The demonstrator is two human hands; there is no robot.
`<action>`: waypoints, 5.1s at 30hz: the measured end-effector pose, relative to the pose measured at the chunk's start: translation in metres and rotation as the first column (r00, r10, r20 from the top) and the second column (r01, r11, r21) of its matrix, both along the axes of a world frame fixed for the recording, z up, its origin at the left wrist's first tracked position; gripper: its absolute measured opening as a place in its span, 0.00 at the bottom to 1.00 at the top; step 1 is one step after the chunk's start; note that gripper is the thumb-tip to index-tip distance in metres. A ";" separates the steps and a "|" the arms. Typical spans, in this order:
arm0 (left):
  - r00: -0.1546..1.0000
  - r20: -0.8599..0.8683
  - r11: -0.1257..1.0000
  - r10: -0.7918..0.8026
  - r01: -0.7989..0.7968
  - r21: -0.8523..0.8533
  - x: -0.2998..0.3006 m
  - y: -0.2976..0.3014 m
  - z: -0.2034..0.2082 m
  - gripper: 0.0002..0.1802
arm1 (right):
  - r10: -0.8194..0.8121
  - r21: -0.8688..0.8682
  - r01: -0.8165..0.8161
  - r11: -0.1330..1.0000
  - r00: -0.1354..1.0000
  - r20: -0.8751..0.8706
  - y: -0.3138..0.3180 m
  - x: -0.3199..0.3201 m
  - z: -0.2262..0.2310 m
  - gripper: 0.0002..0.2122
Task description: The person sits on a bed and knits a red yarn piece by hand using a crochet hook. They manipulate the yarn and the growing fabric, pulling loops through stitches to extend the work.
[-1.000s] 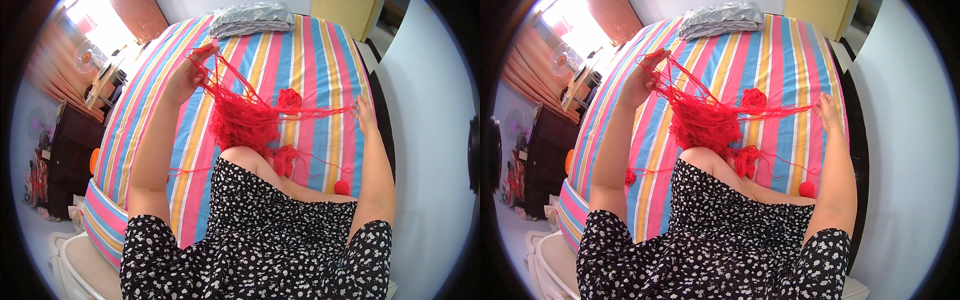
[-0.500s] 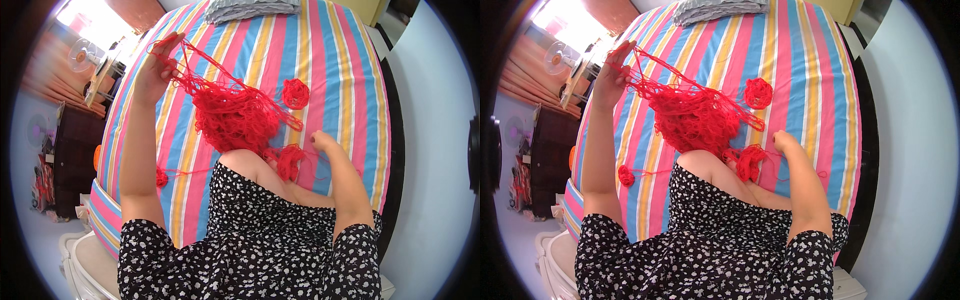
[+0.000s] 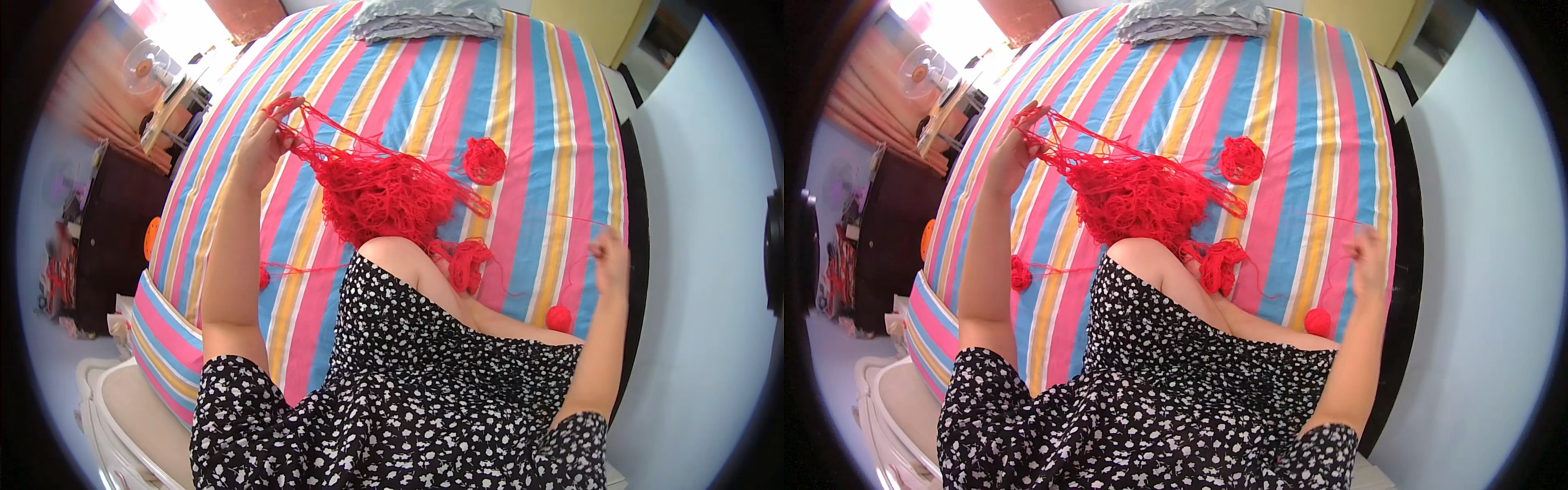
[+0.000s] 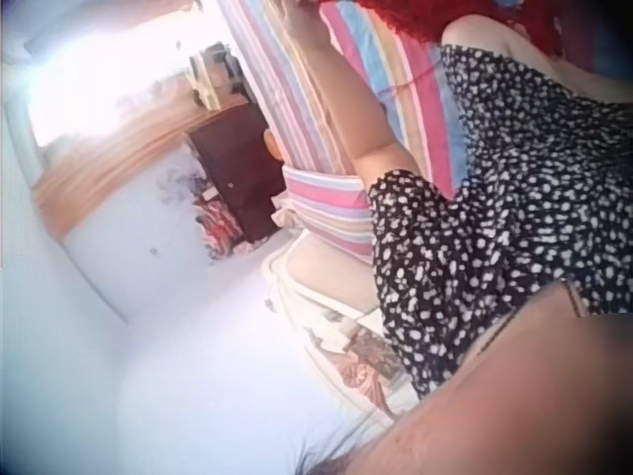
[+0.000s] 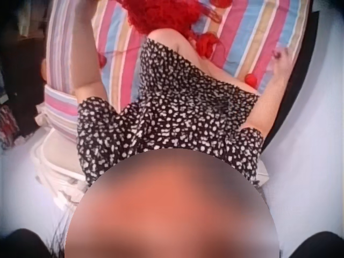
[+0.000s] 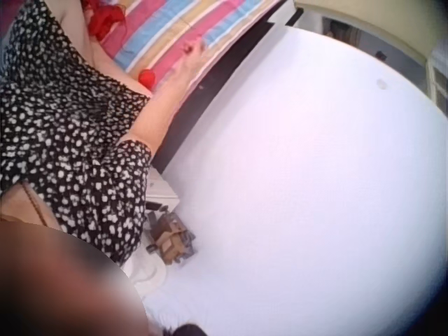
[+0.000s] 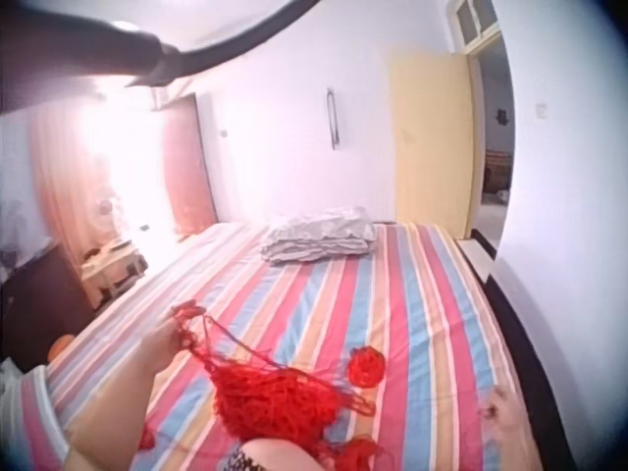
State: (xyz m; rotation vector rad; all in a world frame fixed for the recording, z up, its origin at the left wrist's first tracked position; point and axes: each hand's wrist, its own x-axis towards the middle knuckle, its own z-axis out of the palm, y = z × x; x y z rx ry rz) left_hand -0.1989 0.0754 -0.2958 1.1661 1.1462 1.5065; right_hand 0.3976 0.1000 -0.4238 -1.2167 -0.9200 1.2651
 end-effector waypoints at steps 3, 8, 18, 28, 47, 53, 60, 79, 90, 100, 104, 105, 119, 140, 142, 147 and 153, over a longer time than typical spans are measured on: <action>0.994 -0.105 0.996 0.009 -0.018 -0.085 -0.009 -0.009 -0.008 0.25 | 0.077 0.260 0.022 0.965 0.929 -0.363 -0.028 0.052 0.065 0.06; 0.997 -0.052 0.986 -0.058 0.049 -0.160 -0.020 -0.028 -0.019 0.23 | -0.147 0.284 0.262 0.922 0.918 -0.369 -0.072 0.079 0.118 0.08; 0.975 0.053 0.922 -0.216 0.221 -0.316 -0.016 -0.066 -0.034 0.25 | -0.074 0.318 0.237 0.918 0.890 -0.451 -0.097 0.160 0.112 0.10; 0.982 -0.032 0.902 -0.185 0.156 -0.402 -0.019 -0.086 -0.061 0.23 | -0.026 0.433 0.307 0.848 0.839 -0.543 -0.084 0.249 0.114 0.12; 0.656 -0.751 0.982 0.076 0.083 0.171 0.161 -0.104 -0.080 0.19 | -0.065 0.515 0.388 0.764 0.841 -0.537 -0.157 0.294 0.180 0.07; 0.279 -0.960 0.967 0.000 0.246 0.071 0.203 -0.081 -0.124 0.09 | -0.187 0.351 0.251 0.902 0.960 -0.207 -0.153 0.310 0.141 0.12; 0.485 -0.843 0.877 0.235 0.267 0.398 0.229 -0.108 -0.098 0.10 | -0.117 0.072 0.127 0.989 0.390 0.913 -0.083 0.125 0.067 0.19; 0.795 -0.429 0.903 0.428 -0.394 0.172 0.135 -0.134 -0.127 0.09 | 0.688 -0.430 -0.748 0.506 0.650 -0.323 -0.046 -0.273 0.042 0.05; 0.442 -0.726 0.799 0.527 -0.548 0.246 0.104 -0.090 -0.156 0.11 | 0.733 -0.361 -0.764 0.535 0.632 -0.250 -0.054 -0.288 0.059 0.05; 0.961 0.149 0.955 0.232 -0.197 -0.221 0.059 -0.080 -0.148 0.07 | 0.679 -0.316 -0.737 0.597 0.674 -0.291 -0.053 -0.296 0.065 0.04; 0.988 0.125 0.987 0.087 -0.068 -0.147 0.040 -0.087 -0.106 0.10 | 0.686 -0.294 -0.739 0.606 0.673 -0.278 -0.055 -0.296 0.067 0.04; 0.987 0.145 0.986 0.067 -0.044 -0.158 0.035 -0.088 -0.098 0.10 | 0.684 -0.288 -0.736 0.612 0.676 -0.275 -0.055 -0.296 0.067 0.04; 0.982 0.084 0.951 -0.168 0.184 -0.250 0.044 -0.117 -0.044 0.28 | 0.696 -0.228 -0.747 0.624 0.664 -0.271 -0.063 -0.295 0.075 0.04; 0.873 -0.464 0.963 0.152 -0.236 -0.129 0.082 -0.114 -0.086 0.44 | 0.689 -0.196 -0.737 0.647 0.675 -0.264 -0.070 -0.297 0.087 0.04; 0.895 -0.412 0.971 0.174 -0.226 -0.080 0.083 -0.109 -0.098 0.46 | 0.693 -0.197 -0.741 0.642 0.671 -0.264 -0.071 -0.297 0.087 0.04; 0.983 -0.151 0.973 0.101 -0.129 -0.190 0.080 -0.102 -0.111 0.52 | 0.705 -0.183 -0.753 0.633 0.657 -0.267 -0.071 -0.296 0.088 0.05; 0.930 0.337 0.877 0.146 0.036 -0.479 0.099 -0.106 -0.086 0.52 | 0.689 -0.197 -0.740 0.644 0.672 -0.273 -0.073 -0.295 0.088 0.05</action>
